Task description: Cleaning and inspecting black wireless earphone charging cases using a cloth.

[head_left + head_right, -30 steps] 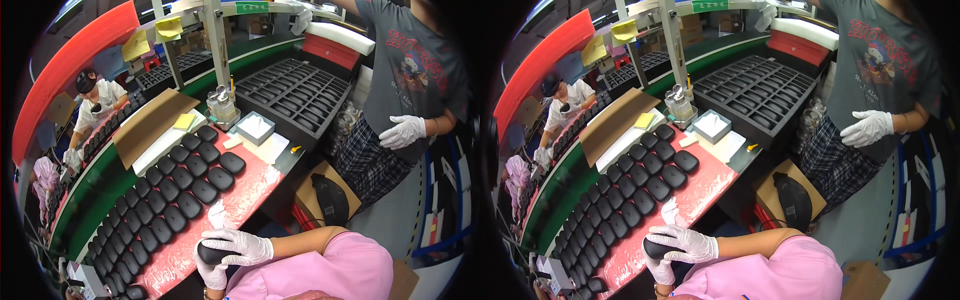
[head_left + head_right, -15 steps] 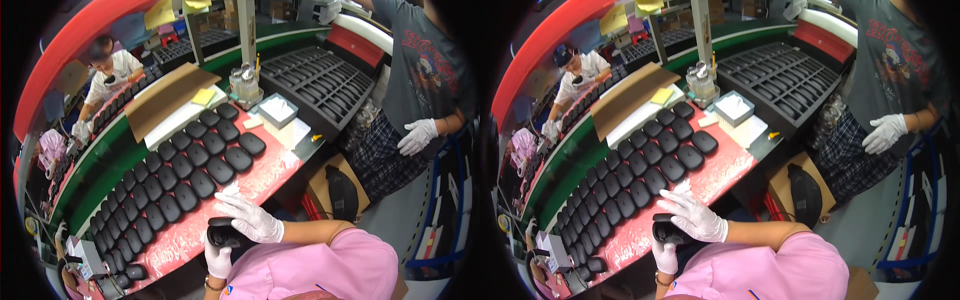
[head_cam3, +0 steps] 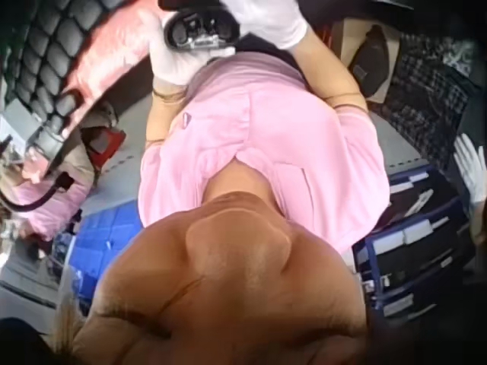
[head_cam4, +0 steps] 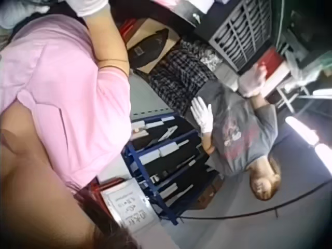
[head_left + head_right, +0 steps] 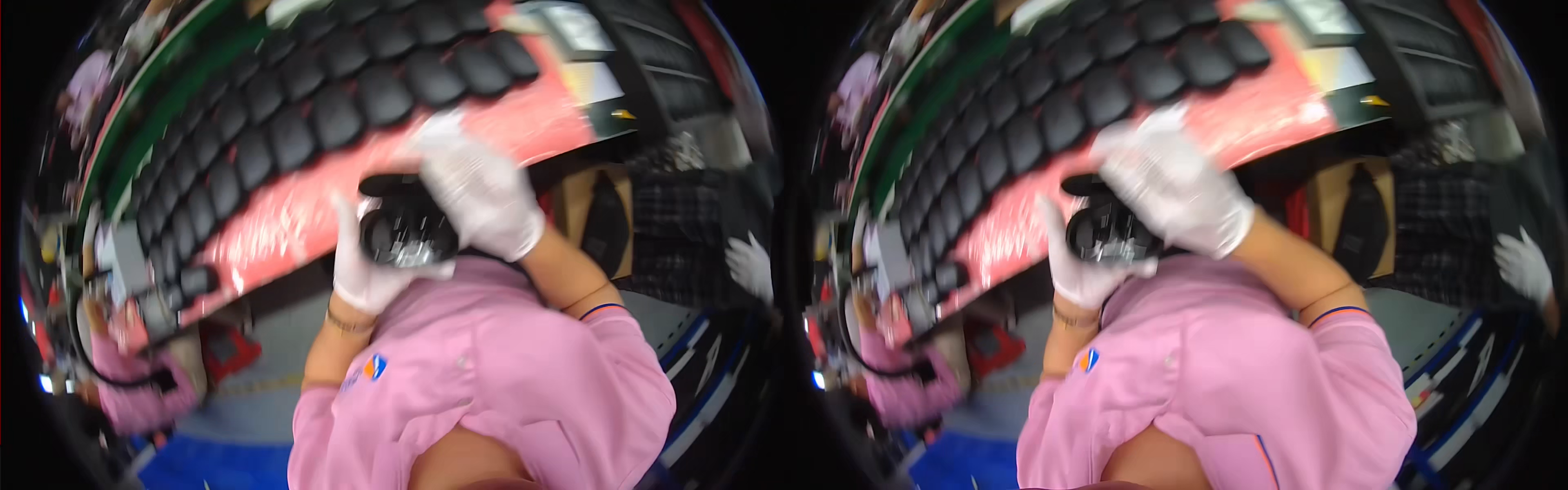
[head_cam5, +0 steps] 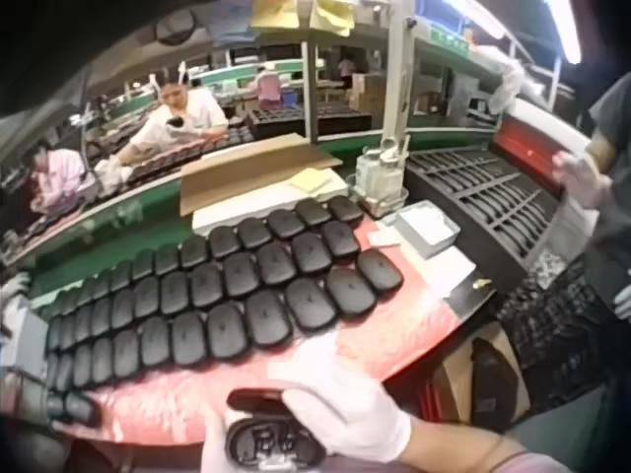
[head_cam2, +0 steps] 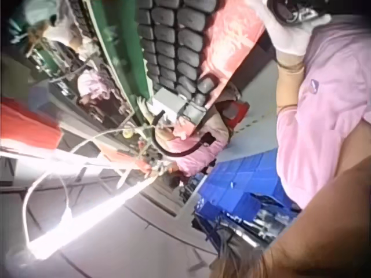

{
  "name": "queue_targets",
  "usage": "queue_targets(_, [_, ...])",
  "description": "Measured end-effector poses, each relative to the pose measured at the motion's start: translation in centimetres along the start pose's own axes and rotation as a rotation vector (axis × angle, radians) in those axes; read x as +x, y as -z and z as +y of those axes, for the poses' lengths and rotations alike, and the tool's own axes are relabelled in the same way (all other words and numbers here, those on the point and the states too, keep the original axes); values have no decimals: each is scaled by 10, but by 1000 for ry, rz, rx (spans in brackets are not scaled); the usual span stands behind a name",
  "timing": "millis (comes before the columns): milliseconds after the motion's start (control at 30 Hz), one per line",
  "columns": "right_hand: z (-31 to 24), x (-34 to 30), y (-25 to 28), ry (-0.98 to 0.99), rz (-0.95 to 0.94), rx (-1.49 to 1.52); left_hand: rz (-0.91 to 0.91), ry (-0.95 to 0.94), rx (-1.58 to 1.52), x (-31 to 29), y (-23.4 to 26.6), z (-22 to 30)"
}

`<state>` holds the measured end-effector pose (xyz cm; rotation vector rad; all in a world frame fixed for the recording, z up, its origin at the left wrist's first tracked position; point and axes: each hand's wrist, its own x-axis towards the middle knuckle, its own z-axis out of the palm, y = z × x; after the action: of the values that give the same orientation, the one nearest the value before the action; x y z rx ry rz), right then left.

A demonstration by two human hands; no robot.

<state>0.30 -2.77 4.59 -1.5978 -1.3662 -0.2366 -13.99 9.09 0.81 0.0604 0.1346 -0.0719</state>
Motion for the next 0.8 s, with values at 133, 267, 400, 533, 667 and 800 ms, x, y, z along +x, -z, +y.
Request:
queue_targets(133, [5,-1,3,-15,42,34,122,-198,148,-5,-21,17])
queue_targets(267, [-27,-12,-20,171,-160,-22,256,-424,343,-5,-28,9])
queue_targets(400, [-33,-21,-33,205,-120,-97,315,-474,367,-11,-26,3])
queue_targets(533, [-42,-16,-37,6,-213,142,305,-543,406,-19,-22,5])
queue_targets(667, [-38,-1,-49,-500,-102,658,104,-547,390,-58,3,24])
queue_targets(800, [-9,2,-68,-145,142,150,-108,-345,342,-143,57,61])
